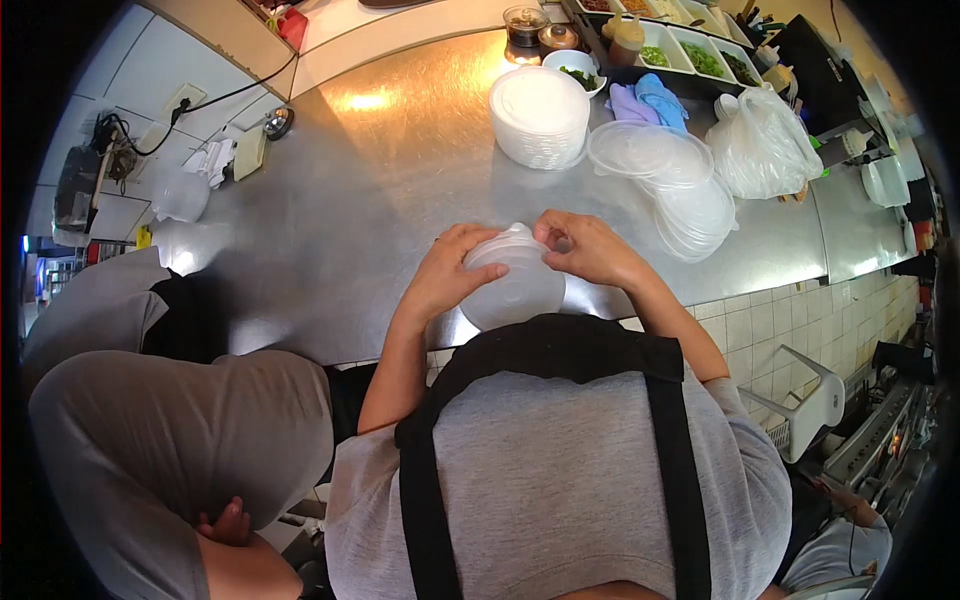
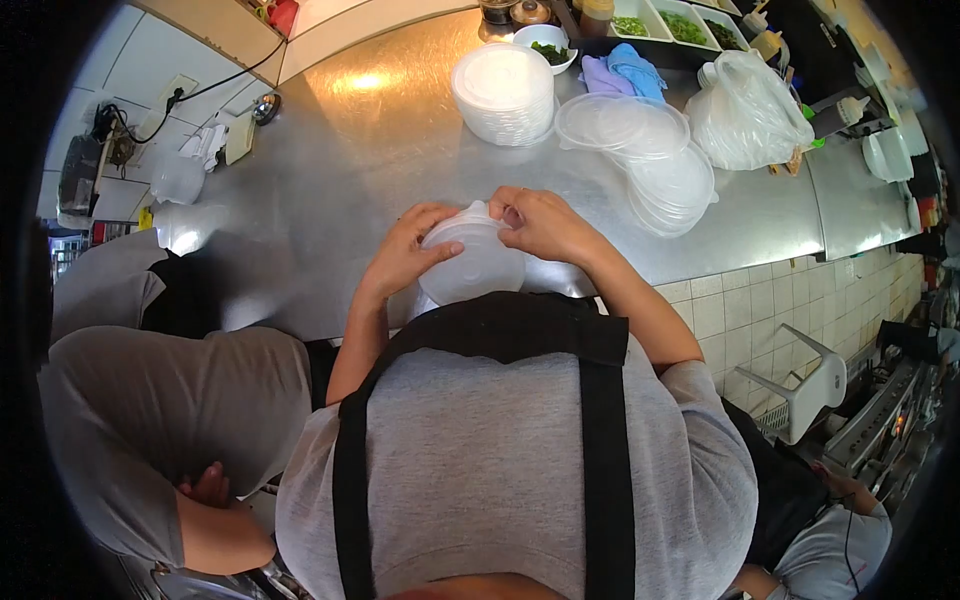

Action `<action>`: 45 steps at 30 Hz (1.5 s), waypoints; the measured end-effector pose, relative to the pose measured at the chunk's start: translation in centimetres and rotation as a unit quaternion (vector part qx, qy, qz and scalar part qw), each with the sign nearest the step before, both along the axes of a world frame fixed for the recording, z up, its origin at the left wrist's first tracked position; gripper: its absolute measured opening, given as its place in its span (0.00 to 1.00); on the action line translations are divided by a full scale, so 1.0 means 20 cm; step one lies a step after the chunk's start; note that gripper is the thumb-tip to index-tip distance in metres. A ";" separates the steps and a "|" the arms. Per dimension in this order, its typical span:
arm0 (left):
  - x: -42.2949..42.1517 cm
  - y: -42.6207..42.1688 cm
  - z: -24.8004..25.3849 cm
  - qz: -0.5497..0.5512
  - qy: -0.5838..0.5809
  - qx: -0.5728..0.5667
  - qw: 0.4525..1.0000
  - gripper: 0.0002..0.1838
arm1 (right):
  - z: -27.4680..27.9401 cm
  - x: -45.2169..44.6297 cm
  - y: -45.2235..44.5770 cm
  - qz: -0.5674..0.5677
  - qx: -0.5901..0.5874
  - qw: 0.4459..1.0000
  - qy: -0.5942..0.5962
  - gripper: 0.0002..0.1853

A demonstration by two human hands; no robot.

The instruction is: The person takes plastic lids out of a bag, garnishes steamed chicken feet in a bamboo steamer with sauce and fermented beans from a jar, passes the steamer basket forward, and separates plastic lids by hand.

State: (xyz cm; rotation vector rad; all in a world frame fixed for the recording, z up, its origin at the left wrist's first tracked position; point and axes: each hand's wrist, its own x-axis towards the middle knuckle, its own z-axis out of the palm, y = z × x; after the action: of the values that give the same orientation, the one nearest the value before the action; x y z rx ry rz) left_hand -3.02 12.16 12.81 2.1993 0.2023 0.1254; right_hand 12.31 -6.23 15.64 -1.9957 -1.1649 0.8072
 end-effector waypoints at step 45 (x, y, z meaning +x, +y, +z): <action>0.21 -0.41 0.03 0.093 -0.121 -0.395 0.906 0.20 | -0.02 -0.10 -0.20 -0.098 0.174 0.973 -0.115 0.06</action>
State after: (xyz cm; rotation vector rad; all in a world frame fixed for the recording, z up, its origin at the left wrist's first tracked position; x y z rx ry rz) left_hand 1.08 3.93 13.44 1.3356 0.2662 0.3544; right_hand 10.22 -10.24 15.25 -1.9007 -1.1260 0.2533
